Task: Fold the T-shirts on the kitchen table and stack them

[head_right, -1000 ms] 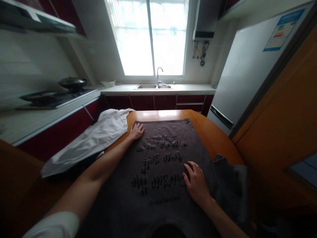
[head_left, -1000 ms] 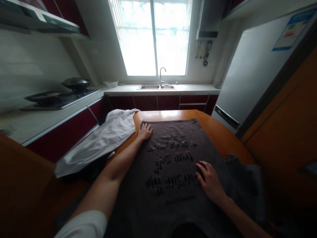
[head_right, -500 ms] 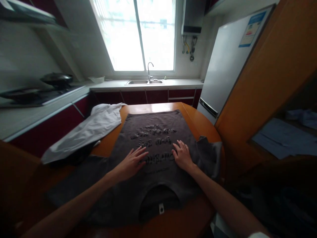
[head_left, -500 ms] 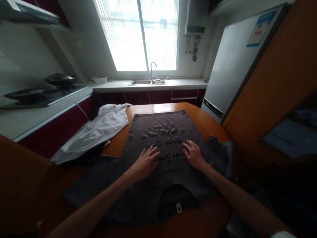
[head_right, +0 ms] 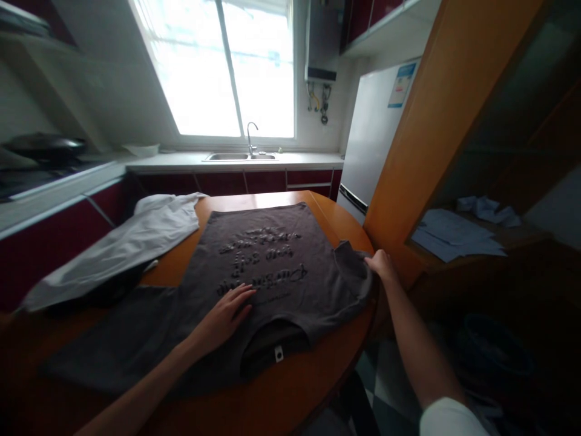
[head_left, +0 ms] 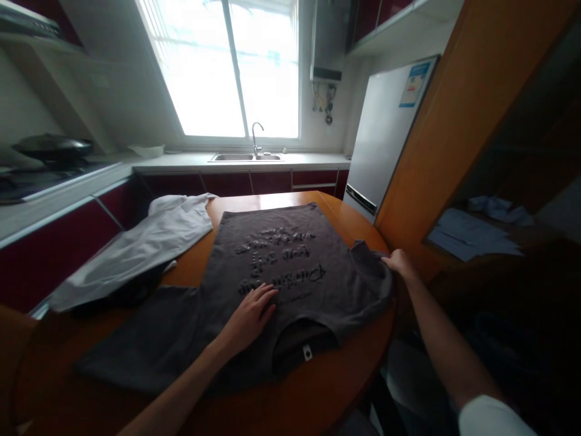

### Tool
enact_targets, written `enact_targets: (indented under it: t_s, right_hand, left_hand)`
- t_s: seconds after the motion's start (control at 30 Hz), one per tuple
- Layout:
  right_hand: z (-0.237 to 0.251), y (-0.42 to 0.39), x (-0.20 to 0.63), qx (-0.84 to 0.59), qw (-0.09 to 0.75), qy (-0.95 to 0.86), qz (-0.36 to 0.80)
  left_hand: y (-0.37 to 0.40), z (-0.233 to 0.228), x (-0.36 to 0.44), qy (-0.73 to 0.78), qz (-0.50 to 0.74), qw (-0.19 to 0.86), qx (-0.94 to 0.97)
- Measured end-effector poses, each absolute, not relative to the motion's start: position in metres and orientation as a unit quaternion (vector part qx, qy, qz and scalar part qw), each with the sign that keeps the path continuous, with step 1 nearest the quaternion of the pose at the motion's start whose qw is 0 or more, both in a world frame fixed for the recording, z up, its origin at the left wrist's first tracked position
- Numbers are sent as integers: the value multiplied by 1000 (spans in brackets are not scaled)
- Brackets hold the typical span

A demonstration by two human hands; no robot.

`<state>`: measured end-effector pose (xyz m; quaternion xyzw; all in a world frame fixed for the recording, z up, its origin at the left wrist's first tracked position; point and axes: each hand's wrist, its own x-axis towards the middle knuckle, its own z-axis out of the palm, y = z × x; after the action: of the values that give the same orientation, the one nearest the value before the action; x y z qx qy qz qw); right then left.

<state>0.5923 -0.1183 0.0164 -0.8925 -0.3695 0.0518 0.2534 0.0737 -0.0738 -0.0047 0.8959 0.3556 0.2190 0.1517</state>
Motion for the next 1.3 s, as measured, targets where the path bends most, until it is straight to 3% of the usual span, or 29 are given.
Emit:
enact_targets:
  t_s: [0.27,0.43,0.5,0.63,0.8,0.97,1.1,1.17,1.3]
  right_hand:
    - [30,-145,604,-895,336,-288,-53]
    - [21,-162,561,-879,287,-355,-141]
    - [22,-159,527,-831,314,-434,-148]
    - [37,-164,444,-647,376,-663,-15]
    - [56,-219,376,-479,272,-823,137]
    - [47,-253,376,-497,166,-844,117]
    - [42,-255,382,-524,170,-830,86]
    - [48,-255,382,-518,185,-829,103]
    - [64,-251,385,-477,173,-842,183]
  left_hand:
    - [-74,-8,71,334,209,125,911]
    - [-86,9,74,298,234,126,917]
    - [-97,23,75,264,247,148,921]
    - [-125,50,76,160,178,204,949]
    - [-149,61,79,78,78,186,976]
    - [-157,64,78,94,22,106,990]
    - [-159,68,77,121,22,45,991]
    - [-158,71,75,111,28,82,990]
    - [-149,78,71,30,26,261,964]
